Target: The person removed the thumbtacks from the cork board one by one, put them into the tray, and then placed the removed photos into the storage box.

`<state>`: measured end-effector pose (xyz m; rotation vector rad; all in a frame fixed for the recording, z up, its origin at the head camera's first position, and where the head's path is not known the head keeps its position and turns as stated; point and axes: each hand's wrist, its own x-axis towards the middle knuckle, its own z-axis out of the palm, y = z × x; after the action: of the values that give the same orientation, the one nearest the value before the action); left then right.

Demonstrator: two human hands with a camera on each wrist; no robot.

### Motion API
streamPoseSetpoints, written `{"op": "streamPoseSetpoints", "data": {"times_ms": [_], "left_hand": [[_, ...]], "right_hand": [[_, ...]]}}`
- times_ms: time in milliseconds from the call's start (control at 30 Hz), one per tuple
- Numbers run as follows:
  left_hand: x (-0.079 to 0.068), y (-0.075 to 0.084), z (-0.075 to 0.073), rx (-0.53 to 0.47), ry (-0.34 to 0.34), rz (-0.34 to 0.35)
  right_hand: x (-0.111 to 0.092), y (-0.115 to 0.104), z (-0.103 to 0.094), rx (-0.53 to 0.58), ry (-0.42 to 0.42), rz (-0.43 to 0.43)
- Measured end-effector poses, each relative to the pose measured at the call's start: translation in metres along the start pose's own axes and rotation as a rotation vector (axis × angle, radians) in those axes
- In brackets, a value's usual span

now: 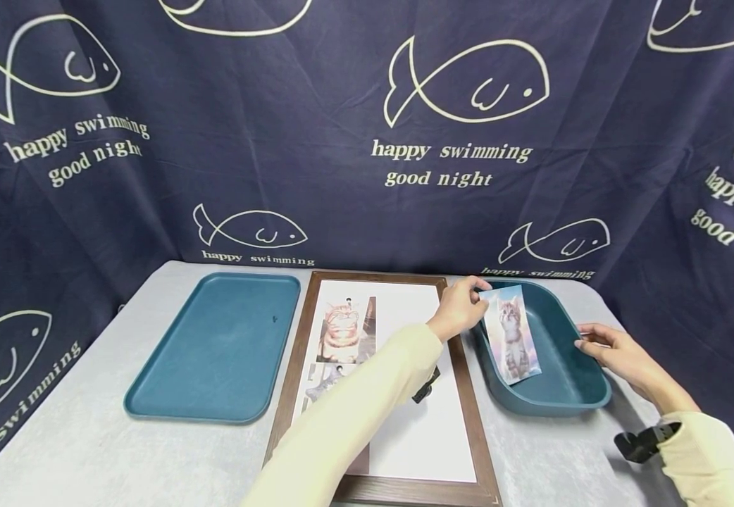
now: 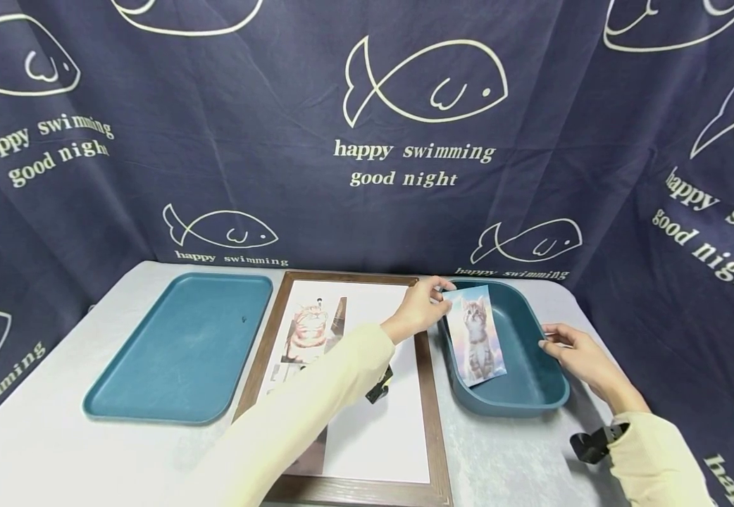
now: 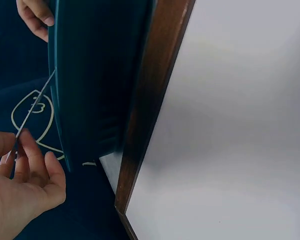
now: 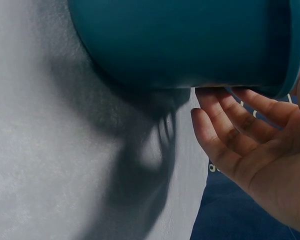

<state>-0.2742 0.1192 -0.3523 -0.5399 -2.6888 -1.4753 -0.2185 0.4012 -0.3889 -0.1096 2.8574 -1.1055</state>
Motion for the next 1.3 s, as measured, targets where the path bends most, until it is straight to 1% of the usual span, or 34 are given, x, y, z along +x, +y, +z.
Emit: {"op": "streamPoseSetpoints", "data": {"times_ms": [167,367,600,800,867,1000,1067,1300], "left_hand": [[-0.0001,-0.0019,0.002,0.048,-0.058,0.007],[-0.0004,-0.005,0.005,0.066,-0.125,0.002],[-0.0016,-0.0061,0.0078,0.027,-0.186,0.018],[-0.0028,-0.0026,0.0067,0.016,-0.237,0.051],[-0.0033,-0.0009,0.0053,0.019,-0.267,0.061],[-0.0041,0.001,0.0031,0.02,-0.337,0.061],[-0.0044,0.0014,0.0022,0.022,-0.361,0.059],[-0.0039,-0.0004,0.0002,0.002,-0.397,0.06]], "right_hand": [[0.0007,0.0027,0.0002,0.008,0.011,-0.014],[0.0009,0.0032,0.0008,0.014,0.012,-0.019],[0.0012,0.0011,0.001,0.006,0.004,-0.014],[0.0009,0.0038,0.0013,0.005,0.015,-0.027],[0.0004,0.0048,0.0011,0.013,0.019,-0.036],[-0.0004,0.0052,0.0017,0.023,0.021,-0.043],[-0.0006,0.0047,0.0019,0.02,0.019,-0.042],[-0.0001,0.0029,0.0012,0.002,0.015,-0.023]]}}
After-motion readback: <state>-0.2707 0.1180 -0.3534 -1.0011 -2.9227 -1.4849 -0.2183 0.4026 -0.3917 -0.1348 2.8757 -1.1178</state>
